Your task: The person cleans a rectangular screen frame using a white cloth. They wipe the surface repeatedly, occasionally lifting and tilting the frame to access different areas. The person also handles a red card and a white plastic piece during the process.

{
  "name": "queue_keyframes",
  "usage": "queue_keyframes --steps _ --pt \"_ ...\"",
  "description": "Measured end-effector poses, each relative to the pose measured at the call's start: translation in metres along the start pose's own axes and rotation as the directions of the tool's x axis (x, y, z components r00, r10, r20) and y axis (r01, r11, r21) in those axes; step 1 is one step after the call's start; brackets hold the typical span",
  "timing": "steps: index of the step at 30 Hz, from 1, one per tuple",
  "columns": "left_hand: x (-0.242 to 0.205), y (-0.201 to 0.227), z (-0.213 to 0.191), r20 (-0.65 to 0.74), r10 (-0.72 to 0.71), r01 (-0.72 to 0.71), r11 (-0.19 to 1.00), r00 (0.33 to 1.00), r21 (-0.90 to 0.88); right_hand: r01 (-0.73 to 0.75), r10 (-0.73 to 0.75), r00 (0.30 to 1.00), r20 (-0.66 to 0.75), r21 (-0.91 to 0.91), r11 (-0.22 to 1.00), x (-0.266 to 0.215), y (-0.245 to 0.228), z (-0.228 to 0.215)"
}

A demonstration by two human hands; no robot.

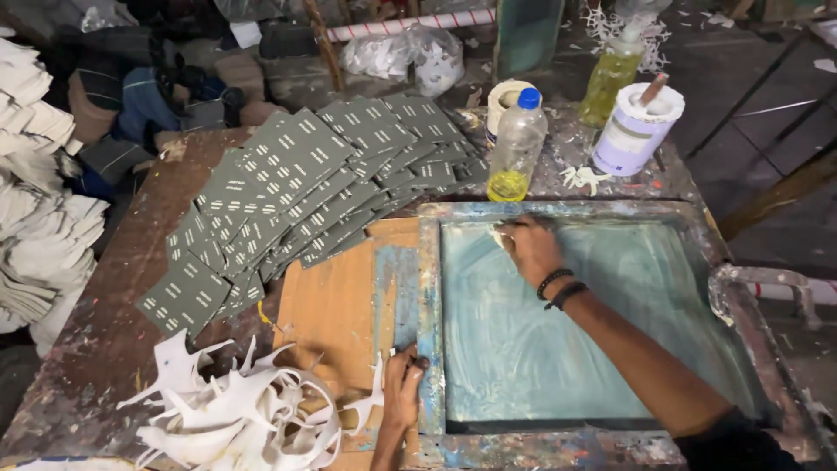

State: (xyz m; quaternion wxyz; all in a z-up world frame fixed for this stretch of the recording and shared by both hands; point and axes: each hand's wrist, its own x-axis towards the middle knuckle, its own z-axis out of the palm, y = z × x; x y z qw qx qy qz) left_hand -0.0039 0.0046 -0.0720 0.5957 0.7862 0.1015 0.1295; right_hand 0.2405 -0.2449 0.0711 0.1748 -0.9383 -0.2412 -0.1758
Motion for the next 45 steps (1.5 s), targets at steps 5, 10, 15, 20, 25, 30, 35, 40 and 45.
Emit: queue_keyframes --steps 5,10,15,20,25,30,35,40,45 --pt "-0.002 -0.015 -0.002 0.016 0.052 -0.052 0.999 0.999 0.001 0.073 -0.073 0.997 -0.003 0.089 0.993 0.009 -0.034 0.05" --pt "0.0 -0.014 -0.006 0.052 0.074 -0.077 0.996 0.996 0.046 0.163 -0.16 0.987 -0.031 0.19 0.968 0.007 -0.059 0.032" --pt "0.001 -0.018 -0.002 0.019 0.013 -0.013 1.0 1.0 -0.015 0.154 -0.148 0.988 0.055 -0.135 0.979 0.0 0.022 0.002" --pt "-0.004 -0.002 0.004 -0.004 -0.001 0.0 0.997 1.0 -0.072 0.072 -0.065 0.993 0.095 -0.072 0.995 0.004 0.019 -0.014" --pt "0.005 0.0 -0.001 0.016 0.053 -0.052 0.996 0.998 -0.071 0.119 -0.12 0.992 0.041 0.034 0.992 0.023 -0.046 0.033" --pt "-0.001 0.006 -0.01 0.06 0.017 -0.018 1.0 0.998 0.016 0.146 -0.147 0.988 0.05 0.018 0.989 0.019 -0.057 0.035" --pt "0.006 0.021 -0.006 0.038 0.005 -0.004 0.999 0.999 -0.039 0.169 -0.16 0.985 0.064 -0.177 0.97 0.0 0.025 -0.014" --pt "0.008 0.013 -0.001 0.007 0.034 -0.033 0.998 0.999 -0.057 0.012 -0.003 0.999 0.046 -0.191 0.981 -0.006 0.039 -0.018" --pt "0.004 0.01 -0.007 0.084 -0.016 0.014 1.0 0.996 0.022 0.018 -0.003 0.995 0.098 -0.149 0.989 0.015 -0.026 0.017"
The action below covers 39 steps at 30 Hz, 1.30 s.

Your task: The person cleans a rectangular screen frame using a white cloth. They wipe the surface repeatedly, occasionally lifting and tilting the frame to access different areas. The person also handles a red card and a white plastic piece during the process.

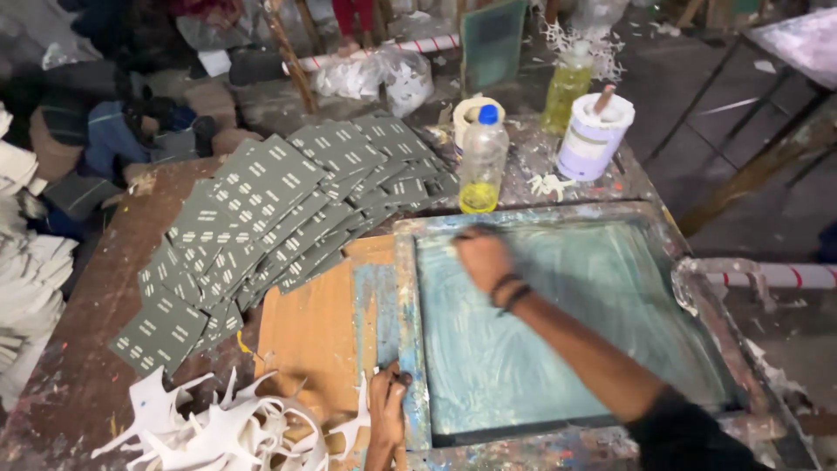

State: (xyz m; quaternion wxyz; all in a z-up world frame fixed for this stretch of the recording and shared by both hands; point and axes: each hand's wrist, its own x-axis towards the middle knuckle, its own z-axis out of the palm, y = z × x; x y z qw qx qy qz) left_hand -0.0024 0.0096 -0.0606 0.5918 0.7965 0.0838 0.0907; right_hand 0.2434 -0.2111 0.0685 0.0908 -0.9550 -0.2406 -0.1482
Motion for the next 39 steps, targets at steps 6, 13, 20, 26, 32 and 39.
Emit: queue_keyframes --steps 6,13,20,26,32,39 --pt "0.0 -0.012 0.0 -0.044 0.046 -0.049 0.997 0.998 -0.064 0.187 -0.176 0.976 -0.125 0.082 0.979 0.009 -0.035 0.008" --pt "-0.001 0.018 -0.003 -0.062 0.018 -0.022 0.998 0.998 -0.06 0.158 -0.159 0.983 -0.095 -0.02 0.987 -0.031 0.08 -0.027" --pt "0.002 0.031 -0.005 0.032 0.014 -0.011 0.997 0.999 -0.081 -0.016 0.016 1.0 -0.012 -0.019 1.0 -0.009 0.031 -0.003" --pt "0.005 0.017 -0.008 -0.001 0.112 -0.112 0.99 0.994 -0.085 0.141 -0.127 0.98 -0.151 0.087 0.986 0.01 -0.042 0.021" --pt "0.004 0.022 -0.004 0.033 0.074 -0.07 0.992 0.997 -0.109 0.056 -0.054 0.998 -0.046 0.041 0.998 -0.01 0.044 0.008" --pt "-0.002 0.0 -0.001 -0.036 0.022 -0.021 1.0 0.999 0.017 -0.004 0.008 0.998 -0.063 0.067 0.998 -0.008 0.035 0.007"
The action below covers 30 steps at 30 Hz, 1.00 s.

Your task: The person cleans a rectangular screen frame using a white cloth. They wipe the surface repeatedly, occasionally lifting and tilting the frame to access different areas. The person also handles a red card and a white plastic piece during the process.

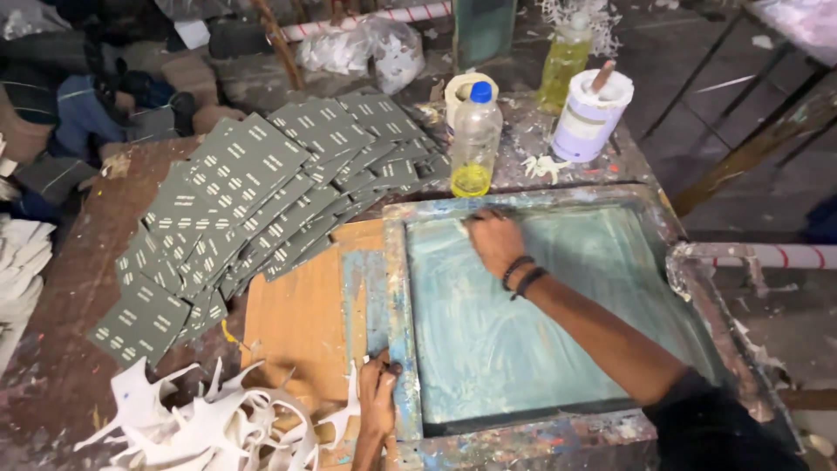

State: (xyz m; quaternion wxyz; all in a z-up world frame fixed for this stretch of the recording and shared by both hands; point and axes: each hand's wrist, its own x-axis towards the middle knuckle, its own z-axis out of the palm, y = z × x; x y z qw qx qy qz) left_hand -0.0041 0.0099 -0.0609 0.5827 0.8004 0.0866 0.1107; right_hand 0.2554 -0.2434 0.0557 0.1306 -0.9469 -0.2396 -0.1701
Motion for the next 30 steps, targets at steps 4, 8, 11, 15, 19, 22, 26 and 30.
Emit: queue_keyframes --steps 4,8,11,15,19,22,26,30 --pt "0.004 -0.006 0.002 -0.002 0.049 -0.049 0.999 0.999 -0.013 0.037 -0.038 0.999 0.007 0.1 0.994 0.02 -0.049 0.028" --pt "0.003 0.001 -0.005 0.006 0.025 -0.025 0.999 1.0 -0.045 0.138 -0.131 0.987 -0.089 0.069 0.988 0.021 -0.08 0.019" --pt "0.0 0.0 -0.001 0.021 -0.028 0.03 0.998 0.999 -0.06 0.193 -0.207 0.976 0.069 0.161 0.968 -0.013 -0.08 -0.011" --pt "-0.002 -0.001 0.0 0.011 -0.051 0.051 0.996 0.999 -0.074 0.34 -0.372 0.912 0.173 0.189 0.921 -0.042 -0.086 -0.049" --pt "-0.003 -0.009 0.0 0.017 -0.018 0.018 0.999 1.0 -0.03 0.317 -0.315 0.934 0.168 0.021 0.948 -0.012 -0.081 -0.018" --pt "-0.005 -0.009 -0.002 -0.004 0.037 -0.037 0.999 0.999 0.004 0.223 -0.223 0.973 0.062 0.009 0.975 0.007 -0.075 -0.004" --pt "0.003 0.003 -0.005 0.024 -0.012 0.013 1.0 1.0 -0.028 0.309 -0.324 0.936 0.136 0.117 0.944 -0.024 -0.08 -0.027" --pt "0.001 0.007 0.0 0.043 0.026 -0.026 1.0 0.999 0.003 0.362 -0.373 0.911 0.174 0.096 0.927 -0.035 -0.087 -0.045"
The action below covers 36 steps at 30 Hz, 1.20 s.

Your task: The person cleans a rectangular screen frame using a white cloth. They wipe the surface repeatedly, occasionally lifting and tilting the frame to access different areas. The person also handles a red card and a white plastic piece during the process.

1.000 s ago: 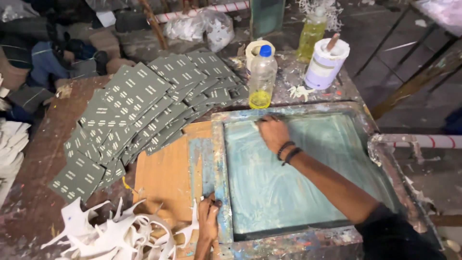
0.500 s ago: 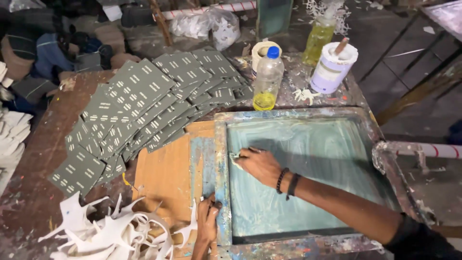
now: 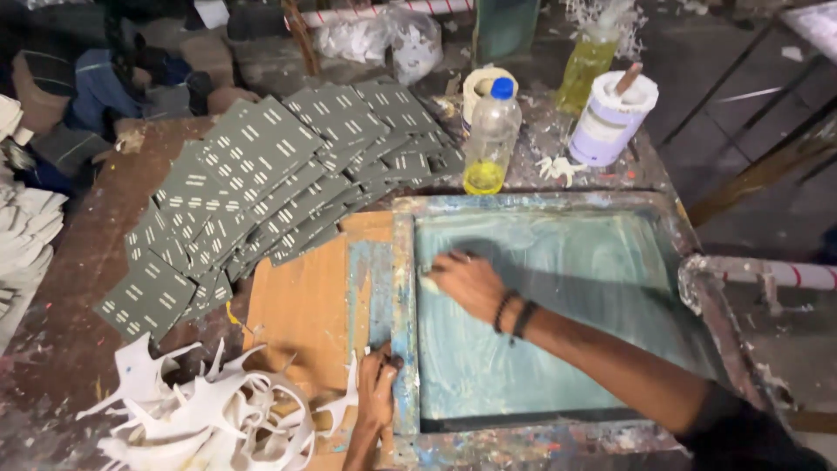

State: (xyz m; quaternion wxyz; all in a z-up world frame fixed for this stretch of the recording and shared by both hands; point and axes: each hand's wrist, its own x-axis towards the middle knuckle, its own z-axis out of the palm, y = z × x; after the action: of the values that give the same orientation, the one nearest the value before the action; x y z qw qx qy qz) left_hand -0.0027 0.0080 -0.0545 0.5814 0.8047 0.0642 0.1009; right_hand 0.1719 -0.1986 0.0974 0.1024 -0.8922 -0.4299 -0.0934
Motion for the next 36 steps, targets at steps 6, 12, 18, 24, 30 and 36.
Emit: queue_keyframes --steps 6,12,18,24,30,36 --pt "0.001 0.033 -0.008 -0.012 -0.004 0.004 1.0 1.0 0.001 -0.138 0.138 0.99 -0.009 -0.045 0.989 0.031 0.019 0.027" --pt "0.002 0.017 0.0 -0.015 0.012 -0.012 1.0 1.0 -0.014 0.036 -0.039 0.997 -0.06 -0.053 0.998 0.01 0.014 0.012" --pt "-0.007 0.014 -0.001 -0.062 0.025 -0.027 0.999 0.998 -0.035 -0.033 0.033 0.999 0.02 0.028 0.999 0.018 0.017 0.014" --pt "0.006 0.054 -0.009 0.024 -0.056 0.056 0.998 0.998 -0.008 -0.047 0.037 0.995 -0.092 -0.11 0.993 0.032 0.022 0.016" --pt "0.004 0.068 -0.014 -0.063 0.141 -0.144 0.988 0.988 -0.054 0.006 -0.006 0.999 0.043 0.001 1.0 0.009 0.009 0.01" --pt "0.002 0.042 -0.003 -0.08 0.129 -0.133 0.99 0.988 -0.039 -0.077 0.076 0.997 -0.013 -0.082 0.994 0.038 0.022 0.014"
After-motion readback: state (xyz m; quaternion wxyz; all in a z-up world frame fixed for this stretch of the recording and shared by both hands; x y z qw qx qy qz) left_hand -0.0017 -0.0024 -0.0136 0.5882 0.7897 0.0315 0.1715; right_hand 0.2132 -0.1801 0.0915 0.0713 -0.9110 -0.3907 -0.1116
